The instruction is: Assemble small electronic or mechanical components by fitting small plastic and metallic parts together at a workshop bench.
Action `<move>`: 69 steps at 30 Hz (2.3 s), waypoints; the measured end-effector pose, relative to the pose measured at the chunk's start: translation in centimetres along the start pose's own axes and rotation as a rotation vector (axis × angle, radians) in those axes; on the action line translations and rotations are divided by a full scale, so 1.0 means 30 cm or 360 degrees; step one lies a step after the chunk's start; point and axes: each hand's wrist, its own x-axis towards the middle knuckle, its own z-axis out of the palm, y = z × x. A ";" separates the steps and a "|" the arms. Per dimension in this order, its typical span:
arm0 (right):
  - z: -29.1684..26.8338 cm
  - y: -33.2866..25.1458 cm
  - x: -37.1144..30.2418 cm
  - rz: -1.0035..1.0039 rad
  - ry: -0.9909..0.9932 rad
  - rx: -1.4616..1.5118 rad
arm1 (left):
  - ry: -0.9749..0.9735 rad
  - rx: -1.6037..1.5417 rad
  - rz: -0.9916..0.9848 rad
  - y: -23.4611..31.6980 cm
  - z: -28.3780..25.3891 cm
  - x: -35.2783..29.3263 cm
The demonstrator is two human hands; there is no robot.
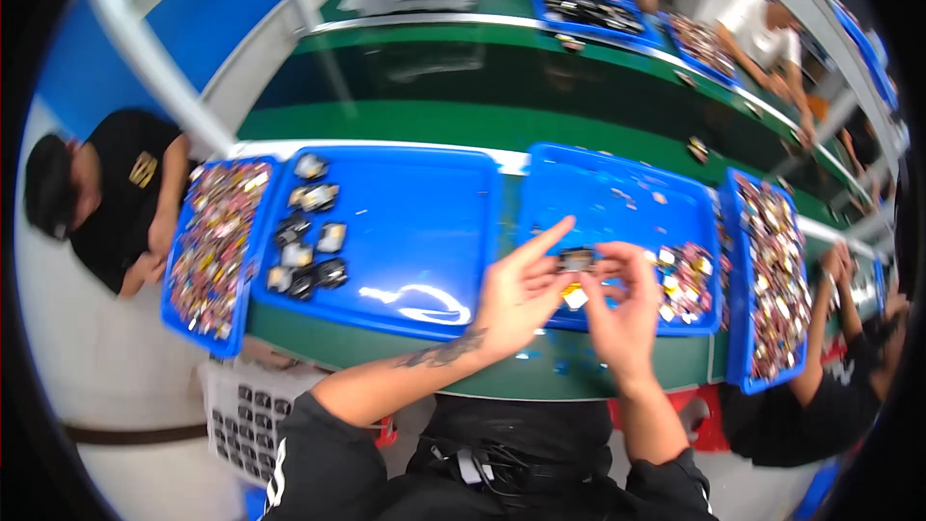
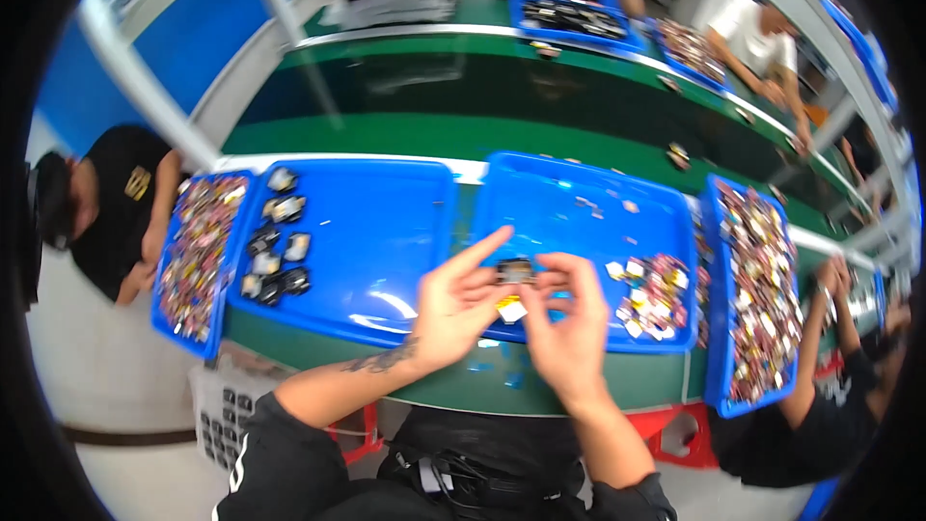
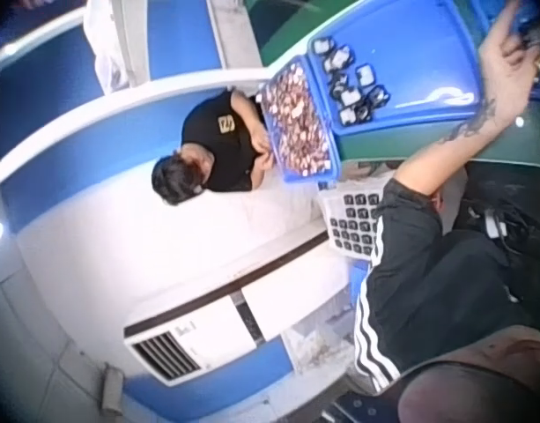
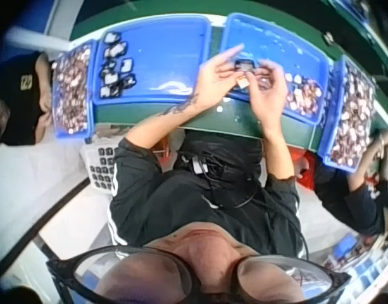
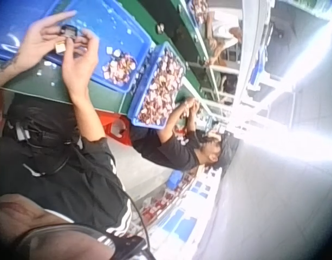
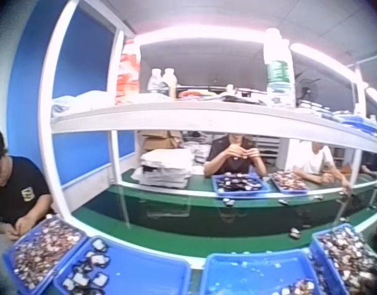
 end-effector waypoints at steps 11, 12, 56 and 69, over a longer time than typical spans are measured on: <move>-0.072 0.214 0.732 0.0113 -0.0140 -0.0812 | 0.1046 0.2676 0.0149 0.208 -0.579 -0.072; -0.084 0.266 0.787 0.0141 -0.0060 -0.0849 | 0.0923 0.2990 0.0167 0.210 -0.632 -0.104; -0.069 0.019 0.020 0.0750 -0.0240 0.1769 | -0.0063 0.0600 0.0082 0.028 -0.037 0.043; -0.037 -0.011 -0.040 0.0171 -0.0186 0.0951 | -0.0122 -0.0197 -0.0322 0.013 -0.032 0.020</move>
